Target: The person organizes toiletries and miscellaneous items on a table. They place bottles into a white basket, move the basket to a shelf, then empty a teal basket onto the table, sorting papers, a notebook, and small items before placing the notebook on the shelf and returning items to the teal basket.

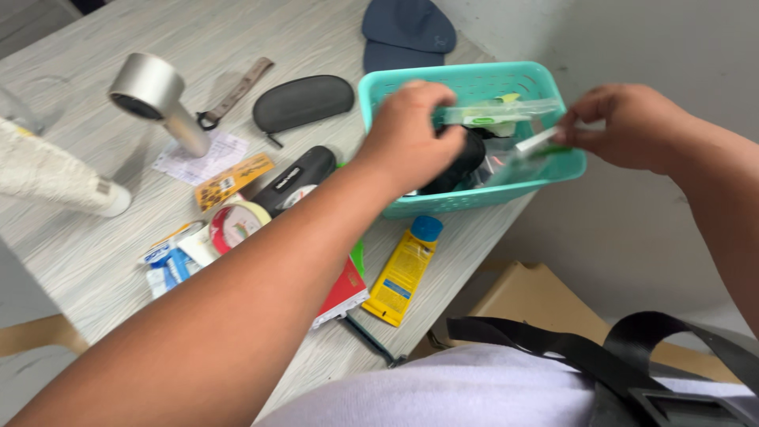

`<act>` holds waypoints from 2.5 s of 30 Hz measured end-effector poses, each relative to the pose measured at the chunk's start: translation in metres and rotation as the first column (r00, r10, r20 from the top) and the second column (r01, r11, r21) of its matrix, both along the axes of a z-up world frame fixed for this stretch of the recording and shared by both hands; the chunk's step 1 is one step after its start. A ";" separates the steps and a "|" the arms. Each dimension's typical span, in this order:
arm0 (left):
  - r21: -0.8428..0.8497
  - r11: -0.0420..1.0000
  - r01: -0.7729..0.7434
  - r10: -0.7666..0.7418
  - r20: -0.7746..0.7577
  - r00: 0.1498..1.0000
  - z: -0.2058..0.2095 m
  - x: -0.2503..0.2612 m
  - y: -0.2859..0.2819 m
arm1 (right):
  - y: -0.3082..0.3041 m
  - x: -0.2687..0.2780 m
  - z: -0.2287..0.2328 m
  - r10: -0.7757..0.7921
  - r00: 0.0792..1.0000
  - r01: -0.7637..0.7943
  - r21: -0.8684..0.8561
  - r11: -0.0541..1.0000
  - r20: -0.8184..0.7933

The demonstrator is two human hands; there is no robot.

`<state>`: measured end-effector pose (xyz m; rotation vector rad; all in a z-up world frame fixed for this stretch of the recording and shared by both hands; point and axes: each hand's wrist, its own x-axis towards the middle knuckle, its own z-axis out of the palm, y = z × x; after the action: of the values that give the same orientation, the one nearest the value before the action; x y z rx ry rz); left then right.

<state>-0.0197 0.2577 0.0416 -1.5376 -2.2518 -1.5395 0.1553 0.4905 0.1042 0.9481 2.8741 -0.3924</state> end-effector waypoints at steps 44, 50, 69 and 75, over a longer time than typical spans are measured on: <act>0.130 0.974 -0.184 0.210 -0.229 0.950 0.029 0.007 -0.076 | -0.064 -0.065 0.039 -0.087 0.970 0.032 -0.236 0.971 -0.229; 0.110 0.963 -0.245 0.235 0.092 0.968 0.038 0.002 -0.040 | -0.063 -0.082 0.037 -0.225 0.878 -0.260 -0.816 0.516 -0.422; -0.096 0.611 -0.786 0.772 0.296 0.563 -0.035 0.001 -0.160 | -0.003 -0.119 -0.084 0.173 0.800 -0.363 0.234 0.902 0.575; -0.159 0.606 -0.779 0.786 0.269 0.557 -0.043 0.012 -0.185 | -0.007 -0.119 -0.096 0.203 0.811 -0.463 0.388 0.797 0.549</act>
<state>-0.0078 0.0727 -0.0014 -0.1085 -2.5316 -1.4779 0.0368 0.4835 0.0082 0.4331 2.6035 0.5922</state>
